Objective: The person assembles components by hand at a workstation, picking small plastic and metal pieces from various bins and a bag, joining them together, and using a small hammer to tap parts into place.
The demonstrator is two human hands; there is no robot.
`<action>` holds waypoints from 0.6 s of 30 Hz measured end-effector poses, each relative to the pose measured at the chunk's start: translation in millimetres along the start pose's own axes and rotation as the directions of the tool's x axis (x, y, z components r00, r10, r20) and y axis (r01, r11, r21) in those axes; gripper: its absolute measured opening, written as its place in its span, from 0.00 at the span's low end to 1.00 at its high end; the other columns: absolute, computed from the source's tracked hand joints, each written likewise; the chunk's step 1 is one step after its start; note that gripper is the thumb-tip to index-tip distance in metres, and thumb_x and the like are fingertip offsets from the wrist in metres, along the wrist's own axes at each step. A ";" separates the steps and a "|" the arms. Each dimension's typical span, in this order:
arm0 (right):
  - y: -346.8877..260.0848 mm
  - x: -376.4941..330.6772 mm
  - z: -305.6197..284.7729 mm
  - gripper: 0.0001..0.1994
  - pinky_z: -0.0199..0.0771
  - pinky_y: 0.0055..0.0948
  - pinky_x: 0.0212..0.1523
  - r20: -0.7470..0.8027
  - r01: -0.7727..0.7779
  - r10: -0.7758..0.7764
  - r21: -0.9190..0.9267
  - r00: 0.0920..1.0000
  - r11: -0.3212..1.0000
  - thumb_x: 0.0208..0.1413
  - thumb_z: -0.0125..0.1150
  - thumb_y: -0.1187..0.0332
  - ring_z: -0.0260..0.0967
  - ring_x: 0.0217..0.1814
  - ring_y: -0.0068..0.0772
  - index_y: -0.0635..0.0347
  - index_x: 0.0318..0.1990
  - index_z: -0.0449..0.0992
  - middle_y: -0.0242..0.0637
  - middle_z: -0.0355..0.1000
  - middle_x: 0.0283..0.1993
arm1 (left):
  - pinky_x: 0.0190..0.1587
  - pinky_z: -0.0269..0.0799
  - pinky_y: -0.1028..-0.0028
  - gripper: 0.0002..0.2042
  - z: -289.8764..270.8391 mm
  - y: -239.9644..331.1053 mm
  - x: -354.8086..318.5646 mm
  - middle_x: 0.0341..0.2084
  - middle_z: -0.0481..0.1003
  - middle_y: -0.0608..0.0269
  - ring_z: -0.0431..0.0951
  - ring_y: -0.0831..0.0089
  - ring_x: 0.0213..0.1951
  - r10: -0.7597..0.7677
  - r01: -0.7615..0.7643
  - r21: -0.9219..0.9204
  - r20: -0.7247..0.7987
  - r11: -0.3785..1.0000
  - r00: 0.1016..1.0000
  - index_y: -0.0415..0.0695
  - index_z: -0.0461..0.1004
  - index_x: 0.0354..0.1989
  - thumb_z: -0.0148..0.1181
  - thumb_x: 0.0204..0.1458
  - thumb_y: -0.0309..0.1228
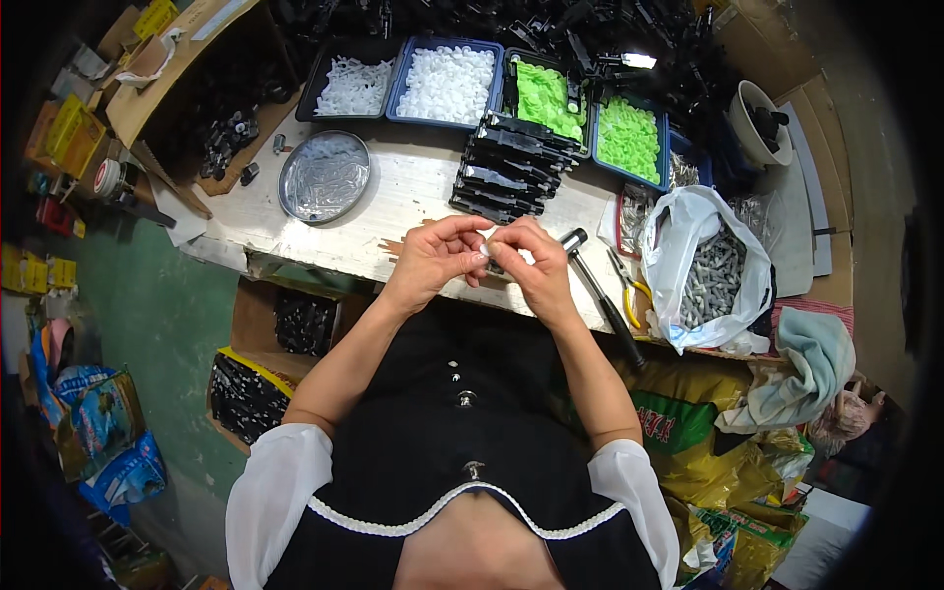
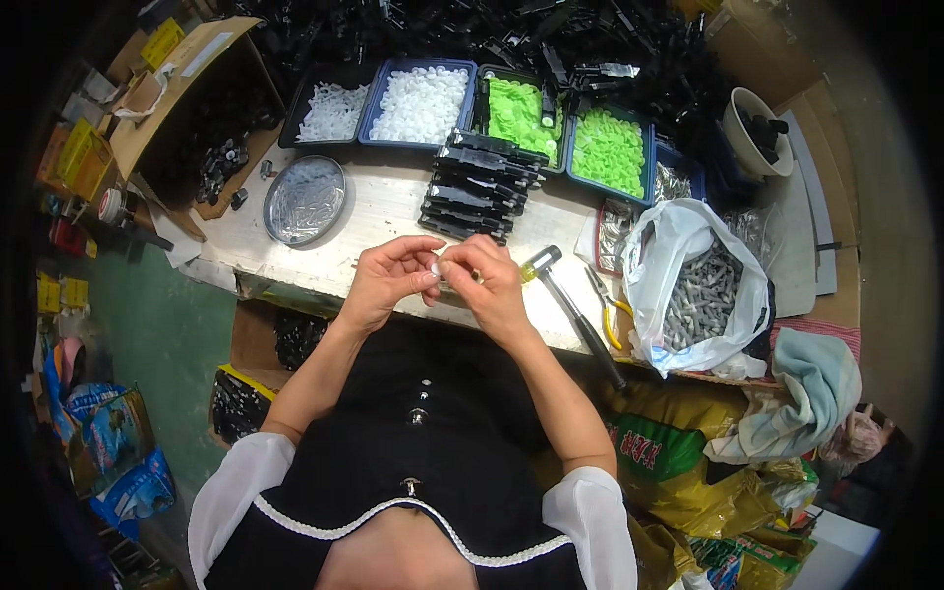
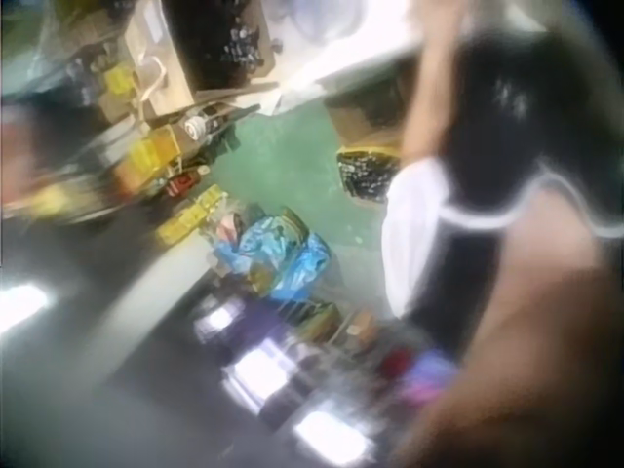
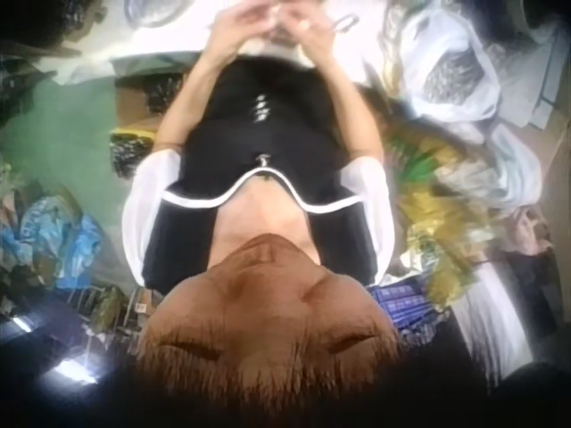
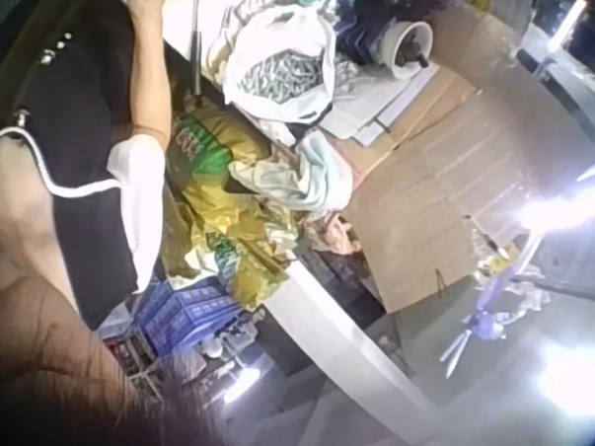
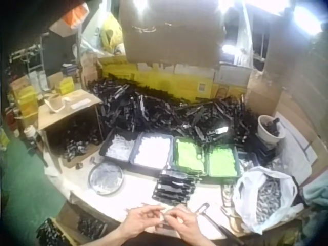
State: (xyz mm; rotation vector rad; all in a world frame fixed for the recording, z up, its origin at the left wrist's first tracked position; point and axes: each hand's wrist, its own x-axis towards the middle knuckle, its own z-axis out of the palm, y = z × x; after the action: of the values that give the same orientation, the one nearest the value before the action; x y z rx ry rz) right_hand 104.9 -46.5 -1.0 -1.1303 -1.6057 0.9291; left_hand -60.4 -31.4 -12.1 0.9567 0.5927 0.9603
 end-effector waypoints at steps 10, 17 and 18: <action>-3.7 1.6 1.3 0.06 0.51 0.27 0.32 -0.094 0.234 -0.288 -0.376 0.953 0.897 0.39 0.61 0.75 0.60 0.30 0.28 0.58 0.29 0.75 0.28 0.66 0.25 | 0.25 0.73 0.80 0.10 -5.7 -6.3 -4.4 0.26 0.73 0.60 0.74 0.78 0.24 0.015 -0.026 -0.074 -0.136 0.997 0.991 0.35 0.70 0.40 0.55 0.47 0.21; -3.1 5.7 20.4 0.06 0.50 0.27 0.33 -0.082 0.256 -0.300 -0.344 0.950 0.904 0.41 0.60 0.75 0.59 0.30 0.30 0.58 0.28 0.71 0.29 0.65 0.26 | 0.22 0.73 0.79 0.09 -5.7 -9.0 -9.4 0.25 0.73 0.59 0.74 0.77 0.23 0.050 -0.065 -0.093 -0.159 0.994 0.986 0.34 0.71 0.38 0.55 0.47 0.22; -2.0 8.4 21.9 0.05 0.50 0.28 0.33 -0.084 0.272 -0.322 -0.366 0.943 0.890 0.41 0.59 0.75 0.59 0.30 0.30 0.58 0.28 0.71 0.30 0.65 0.26 | 0.22 0.73 0.79 0.10 -5.8 -9.5 -8.1 0.26 0.73 0.60 0.73 0.77 0.22 0.077 -0.092 -0.085 -0.165 0.992 0.983 0.34 0.71 0.39 0.55 0.47 0.22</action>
State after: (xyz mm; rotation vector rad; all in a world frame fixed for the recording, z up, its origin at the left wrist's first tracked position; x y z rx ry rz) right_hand 82.2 -40.5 -3.1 -1.1149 -1.8059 0.3585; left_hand -64.8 -38.4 -23.1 0.8323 0.6420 1.1393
